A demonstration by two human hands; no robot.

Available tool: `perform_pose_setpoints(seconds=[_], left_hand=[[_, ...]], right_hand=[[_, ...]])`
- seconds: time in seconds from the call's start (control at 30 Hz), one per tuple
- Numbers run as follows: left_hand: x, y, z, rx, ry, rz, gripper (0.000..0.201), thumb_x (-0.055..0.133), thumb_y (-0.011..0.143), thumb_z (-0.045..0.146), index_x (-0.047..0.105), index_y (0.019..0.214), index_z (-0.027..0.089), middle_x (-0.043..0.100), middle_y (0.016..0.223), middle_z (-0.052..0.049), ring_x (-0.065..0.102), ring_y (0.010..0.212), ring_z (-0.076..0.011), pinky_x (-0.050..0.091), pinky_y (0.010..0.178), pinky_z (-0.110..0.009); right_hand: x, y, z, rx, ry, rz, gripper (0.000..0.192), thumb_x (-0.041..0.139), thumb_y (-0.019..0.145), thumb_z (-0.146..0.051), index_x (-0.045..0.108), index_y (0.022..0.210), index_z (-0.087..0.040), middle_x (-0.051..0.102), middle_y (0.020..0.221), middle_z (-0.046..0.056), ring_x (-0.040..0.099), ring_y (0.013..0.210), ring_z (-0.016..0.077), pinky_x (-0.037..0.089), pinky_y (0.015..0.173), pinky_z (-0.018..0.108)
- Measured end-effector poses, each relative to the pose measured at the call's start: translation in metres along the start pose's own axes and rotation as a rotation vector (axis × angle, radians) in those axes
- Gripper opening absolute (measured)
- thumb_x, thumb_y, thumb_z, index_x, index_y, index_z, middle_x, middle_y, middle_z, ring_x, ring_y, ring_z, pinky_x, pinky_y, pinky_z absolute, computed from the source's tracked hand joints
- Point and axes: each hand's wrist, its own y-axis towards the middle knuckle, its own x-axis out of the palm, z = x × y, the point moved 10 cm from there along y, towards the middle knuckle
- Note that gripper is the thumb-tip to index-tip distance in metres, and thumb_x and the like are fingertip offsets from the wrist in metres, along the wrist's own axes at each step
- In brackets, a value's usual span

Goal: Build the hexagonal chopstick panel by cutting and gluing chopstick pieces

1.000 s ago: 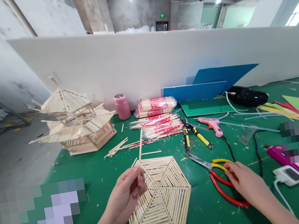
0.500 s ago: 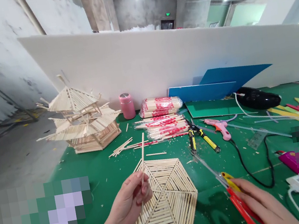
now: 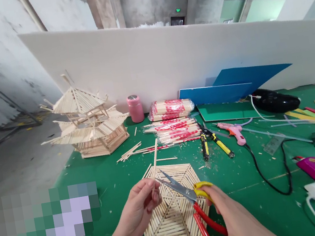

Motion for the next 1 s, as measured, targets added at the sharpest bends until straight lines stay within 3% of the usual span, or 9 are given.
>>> perform_pose_setpoints(seconds=[0.43, 0.63, 0.83, 1.0], left_hand=[[0.003, 0.000, -0.001, 0.047, 0.114, -0.023, 0.025, 0.070, 0.063, 0.032, 0.057, 0.058, 0.012, 0.049, 0.047, 0.003, 0.037, 0.045, -0.0033, 0.019, 0.043, -0.017], [0.005, 0.000, 0.005, 0.102, 0.234, -0.039, 0.025, 0.067, 0.066, 0.033, 0.057, 0.058, 0.012, 0.048, 0.049, 0.003, 0.037, 0.047, -0.0039, 0.024, 0.046, -0.016], [0.012, -0.007, 0.024, 0.325, 0.548, -0.036, 0.025, 0.059, 0.072, 0.035, 0.058, 0.061, 0.012, 0.047, 0.052, 0.002, 0.039, 0.050, -0.0073, 0.030, 0.048, -0.019], [0.023, -0.020, 0.035, 0.556, 0.822, -0.042, 0.023, 0.049, 0.079, 0.028, 0.057, 0.064, 0.012, 0.048, 0.056, 0.000, 0.040, 0.052, -0.0090, 0.031, 0.048, -0.020]], right_hand=[[0.016, 0.011, -0.008, -0.048, 0.038, -0.017, 0.086, 0.066, 0.058, -0.046, 0.030, 0.131, -0.017, 0.030, 0.137, 0.013, 0.031, 0.124, 0.0276, 0.028, 0.101, 0.039], [0.015, 0.012, -0.009, -0.049, 0.061, 0.006, 0.074, 0.061, 0.066, -0.046, 0.032, 0.128, -0.017, 0.036, 0.134, 0.012, 0.037, 0.120, 0.0235, 0.032, 0.099, 0.034], [0.013, 0.012, -0.014, -0.086, 0.093, 0.049, 0.054, 0.053, 0.074, -0.044, 0.039, 0.119, -0.017, 0.055, 0.114, 0.012, 0.055, 0.100, 0.0220, 0.044, 0.085, 0.031], [0.015, 0.013, -0.016, -0.132, 0.001, 0.085, 0.056, 0.051, 0.075, -0.044, 0.037, 0.120, -0.013, 0.054, 0.114, 0.016, 0.054, 0.103, 0.0232, 0.044, 0.085, 0.031]])
